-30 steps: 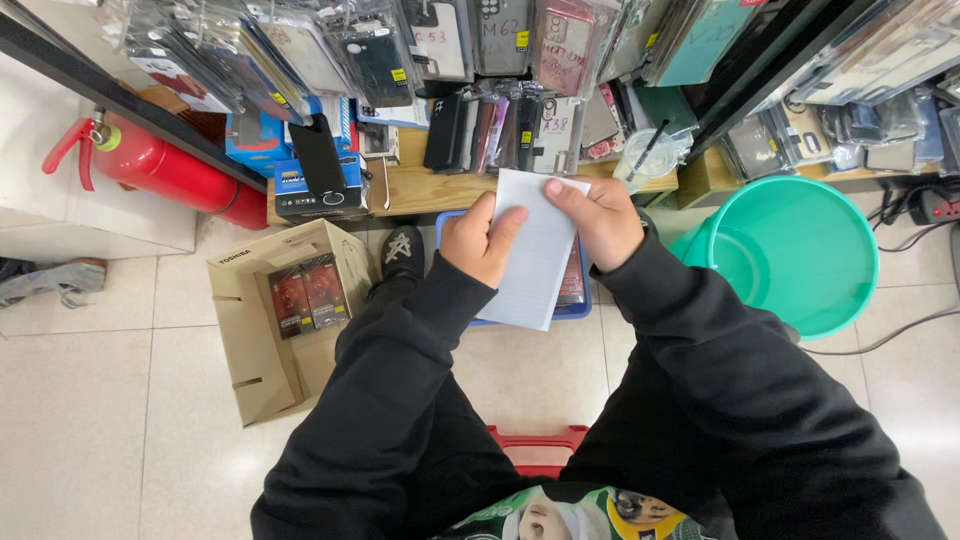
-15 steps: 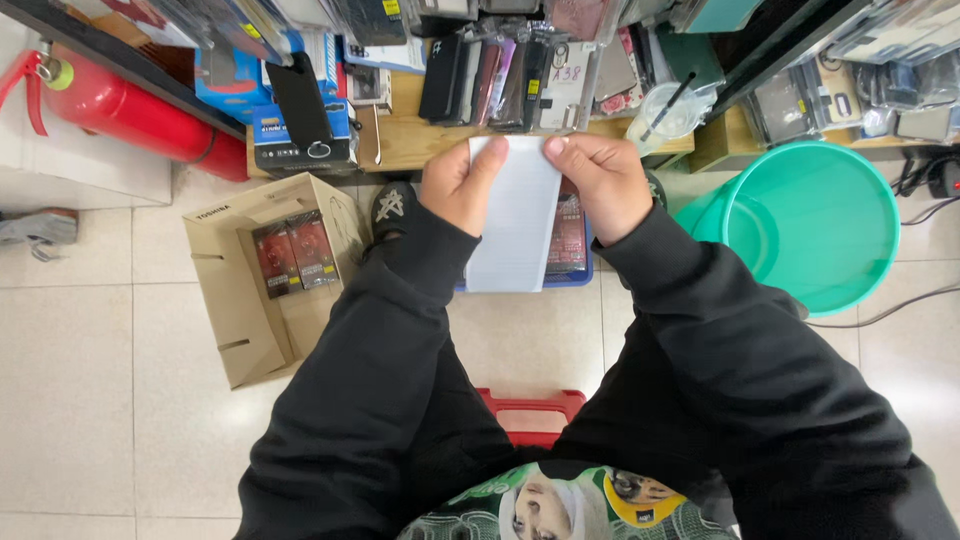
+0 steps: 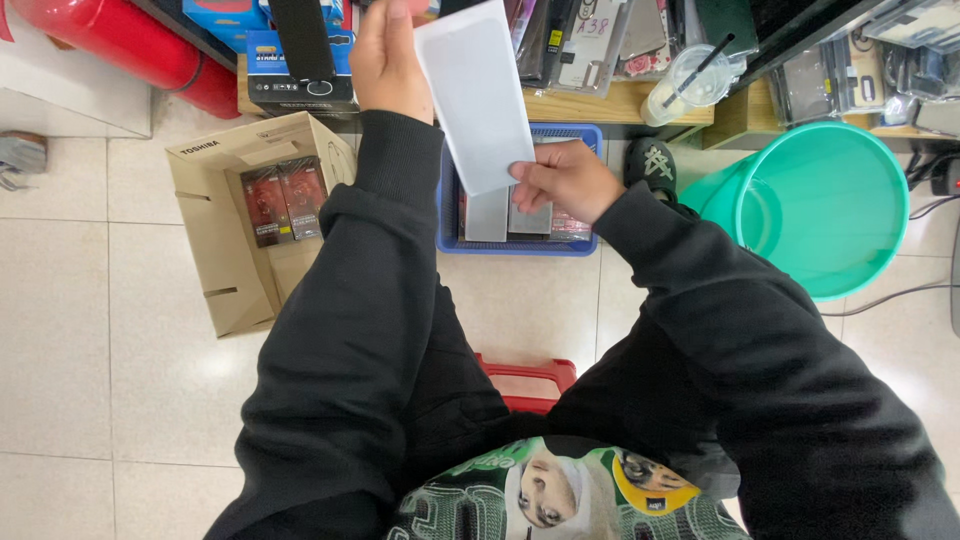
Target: The person sits on a low stool and unpacks several phone screen protectors from their packaging. They peel off the protective films and apply the screen protectors to different smartphones, smoothing them out with their fingers.
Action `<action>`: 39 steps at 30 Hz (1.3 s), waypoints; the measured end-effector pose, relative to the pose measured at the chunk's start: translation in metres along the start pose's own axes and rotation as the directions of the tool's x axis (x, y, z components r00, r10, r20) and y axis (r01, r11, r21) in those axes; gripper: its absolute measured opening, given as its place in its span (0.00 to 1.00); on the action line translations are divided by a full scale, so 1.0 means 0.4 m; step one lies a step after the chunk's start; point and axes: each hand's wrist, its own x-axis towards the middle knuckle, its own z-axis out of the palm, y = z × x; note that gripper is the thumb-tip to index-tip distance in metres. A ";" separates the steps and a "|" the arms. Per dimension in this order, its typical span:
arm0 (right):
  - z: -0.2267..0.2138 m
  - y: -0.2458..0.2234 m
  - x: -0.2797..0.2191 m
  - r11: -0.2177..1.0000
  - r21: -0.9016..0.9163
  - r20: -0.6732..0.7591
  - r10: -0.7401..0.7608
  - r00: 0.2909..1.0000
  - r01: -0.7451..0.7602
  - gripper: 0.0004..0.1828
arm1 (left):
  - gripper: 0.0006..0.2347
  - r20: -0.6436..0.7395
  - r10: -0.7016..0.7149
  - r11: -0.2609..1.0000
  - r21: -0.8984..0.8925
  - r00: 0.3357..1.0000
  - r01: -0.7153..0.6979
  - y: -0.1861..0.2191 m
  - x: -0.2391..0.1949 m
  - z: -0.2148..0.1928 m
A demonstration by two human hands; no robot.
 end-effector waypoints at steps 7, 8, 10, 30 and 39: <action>-0.012 0.331 0.192 0.921 -0.075 -0.316 0.341 0.885 -0.382 0.10 | 0.10 0.074 -0.182 0.964 0.211 0.981 0.163 0.062 -0.046 -0.014; 0.007 0.394 0.210 0.911 0.019 -0.359 0.390 0.848 -0.412 0.10 | 0.10 0.122 -0.162 0.965 0.226 0.979 0.131 0.062 -0.055 -0.013; 0.061 0.510 0.226 0.890 0.118 -0.393 0.449 0.803 -0.440 0.11 | 0.10 0.174 -0.150 0.964 0.242 0.973 0.106 0.054 -0.069 -0.015; 0.169 0.520 0.184 0.735 -0.341 -0.654 0.263 0.710 -0.587 0.29 | 0.09 0.401 -0.182 0.946 0.320 0.898 0.049 0.077 -0.057 -0.045; 0.093 0.546 0.208 0.669 -0.343 -0.746 0.233 0.624 -0.660 0.51 | 0.14 0.562 -0.363 0.859 0.511 0.743 0.034 0.092 -0.084 -0.039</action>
